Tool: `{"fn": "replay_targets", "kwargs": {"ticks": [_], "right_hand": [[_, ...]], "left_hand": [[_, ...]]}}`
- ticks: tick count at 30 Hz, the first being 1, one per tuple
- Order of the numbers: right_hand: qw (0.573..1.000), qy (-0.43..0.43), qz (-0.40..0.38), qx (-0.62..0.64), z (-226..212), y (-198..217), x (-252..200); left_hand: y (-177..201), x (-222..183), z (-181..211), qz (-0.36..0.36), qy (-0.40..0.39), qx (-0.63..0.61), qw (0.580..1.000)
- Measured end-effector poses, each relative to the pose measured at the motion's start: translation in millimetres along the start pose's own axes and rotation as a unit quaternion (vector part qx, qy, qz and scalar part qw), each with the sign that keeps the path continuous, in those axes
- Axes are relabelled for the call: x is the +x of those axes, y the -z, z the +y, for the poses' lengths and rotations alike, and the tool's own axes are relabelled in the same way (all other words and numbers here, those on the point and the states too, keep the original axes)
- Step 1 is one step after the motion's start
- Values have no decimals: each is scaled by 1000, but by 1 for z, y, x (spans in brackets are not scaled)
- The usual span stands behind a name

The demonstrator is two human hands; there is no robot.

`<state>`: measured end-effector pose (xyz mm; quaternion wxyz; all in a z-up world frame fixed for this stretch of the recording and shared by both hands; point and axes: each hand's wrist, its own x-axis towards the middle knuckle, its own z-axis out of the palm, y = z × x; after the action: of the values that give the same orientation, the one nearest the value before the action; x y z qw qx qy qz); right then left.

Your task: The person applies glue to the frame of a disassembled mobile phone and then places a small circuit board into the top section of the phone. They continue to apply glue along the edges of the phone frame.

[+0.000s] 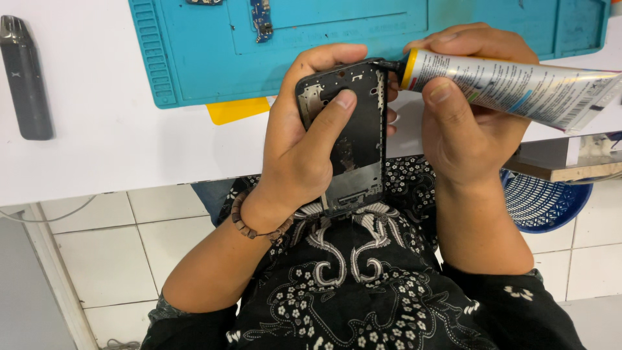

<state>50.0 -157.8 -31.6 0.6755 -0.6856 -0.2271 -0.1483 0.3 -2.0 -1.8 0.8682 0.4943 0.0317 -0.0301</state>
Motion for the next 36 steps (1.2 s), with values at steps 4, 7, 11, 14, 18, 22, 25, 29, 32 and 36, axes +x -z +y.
{"fn": "replay_targets", "kwargs": {"ticks": [4,7,11,14,18,22,25,29,32,36], "right_hand": [[1000,11,5,0,0,0,0],[1000,14,2,7,0,0,0],[1000,28,3,11,0,-2,0],[1000,25,6,-4,-2,-2,0],[1000,18,7,4,-2,-3,0],[1000,26,15,-7,-3,-4,-1],[999,36,12,-23,-3,-5,0],[993,40,-29,-105,-14,-3,5],[983,82,-54,-156,-18,-4,7],[969,113,-90,-202,-30,-7,13]], "left_hand": [[1,0,-2,-2,3,-13,1000],[1,0,-3,-2,0,-17,1000],[1,0,-4,-2,-6,-18,1000],[1,0,-4,0,-2,-24,1000],[1,0,-6,1,-7,-28,1000],[1,1,-7,9,-11,-32,999],[0,2,-4,25,-3,-17,1000],[-2,4,-3,32,-28,45,998],[2,6,7,38,-58,277,958],[2,6,16,35,-23,355,934]]}}
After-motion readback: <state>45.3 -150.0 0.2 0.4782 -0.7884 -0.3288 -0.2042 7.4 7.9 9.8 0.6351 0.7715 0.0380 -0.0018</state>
